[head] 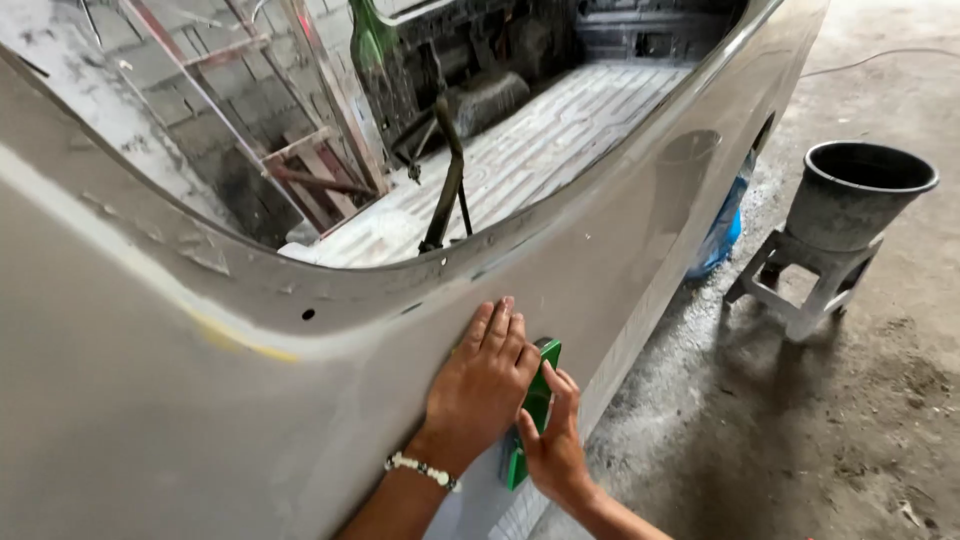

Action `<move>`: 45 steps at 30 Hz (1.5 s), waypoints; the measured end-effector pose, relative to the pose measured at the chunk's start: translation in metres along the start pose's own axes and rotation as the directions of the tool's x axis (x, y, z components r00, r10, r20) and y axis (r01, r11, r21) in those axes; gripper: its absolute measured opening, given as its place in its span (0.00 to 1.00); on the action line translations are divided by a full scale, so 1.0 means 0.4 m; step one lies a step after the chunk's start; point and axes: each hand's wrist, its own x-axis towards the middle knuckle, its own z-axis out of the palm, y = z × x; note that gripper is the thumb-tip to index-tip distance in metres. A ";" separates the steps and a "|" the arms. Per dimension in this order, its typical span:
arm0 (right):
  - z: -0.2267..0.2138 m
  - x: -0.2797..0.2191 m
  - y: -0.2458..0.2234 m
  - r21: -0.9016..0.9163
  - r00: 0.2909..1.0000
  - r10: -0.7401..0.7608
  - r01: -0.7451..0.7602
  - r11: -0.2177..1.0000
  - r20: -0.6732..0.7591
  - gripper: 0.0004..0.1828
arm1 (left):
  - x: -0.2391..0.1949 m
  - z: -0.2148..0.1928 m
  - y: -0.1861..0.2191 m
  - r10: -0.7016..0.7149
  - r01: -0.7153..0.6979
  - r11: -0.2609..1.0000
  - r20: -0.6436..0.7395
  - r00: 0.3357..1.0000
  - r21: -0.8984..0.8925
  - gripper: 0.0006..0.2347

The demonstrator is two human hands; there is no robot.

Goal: The person uses a green sanding block to sand the exterior surface of a car door. They repeatedly dip a yellow cloth into a bucket of water and wipe the sanded area to clean it. The person moves along the side of the vehicle, sanding and wiping different sections of the door panel.

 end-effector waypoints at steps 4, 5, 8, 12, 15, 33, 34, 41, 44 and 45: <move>-0.024 0.084 0.190 0.259 0.846 0.527 -0.528 0.809 0.080 0.35 | 0.000 0.014 -0.003 0.006 -0.006 1.000 0.006 1.000 -0.011 0.18; -0.031 0.093 0.233 0.210 0.809 0.588 -0.576 0.790 0.008 0.35 | -0.007 0.012 0.003 0.014 -0.014 1.000 0.012 1.000 0.004 0.15; -0.018 0.045 0.241 0.101 0.920 0.384 -0.375 0.921 -0.084 0.37 | 0.012 0.033 0.011 0.034 -0.034 0.999 -0.001 0.999 0.024 0.14; 0.020 -0.074 0.092 0.243 0.975 0.211 -0.221 0.945 0.069 0.42 | -0.006 0.083 0.039 0.037 -0.038 0.999 -0.029 0.999 -0.022 0.15; -0.018 0.036 0.074 0.297 0.551 0.818 -0.819 0.491 0.165 0.39 | -0.016 0.099 0.043 0.066 -0.069 0.996 -0.046 0.997 -0.058 0.13; 0.131 -0.410 0.511 0.457 0.765 0.619 -0.622 0.636 0.179 0.48 | -0.049 0.198 0.102 0.101 -0.116 0.972 -0.084 0.991 -0.202 0.11; 0.134 -0.434 0.465 0.450 0.759 0.624 -0.630 0.633 0.184 0.48 | -0.052 0.185 0.106 0.096 -0.111 0.971 -0.080 0.992 -0.211 0.11; 0.049 -0.256 0.294 0.322 0.162 0.952 -0.944 0.073 0.259 0.41 | -0.061 0.158 0.110 0.132 -0.138 0.969 -0.043 0.990 -0.204 0.12; 0.135 -0.439 0.438 0.461 0.491 0.819 -0.825 0.328 0.297 0.46 | -0.050 0.178 0.106 0.128 -0.128 0.966 -0.018 0.992 -0.223 0.11; 0.167 -0.552 0.489 0.600 0.719 0.644 -0.643 0.475 0.260 0.50 | -0.061 0.181 0.118 0.129 -0.121 0.959 0.015 0.992 -0.257 0.10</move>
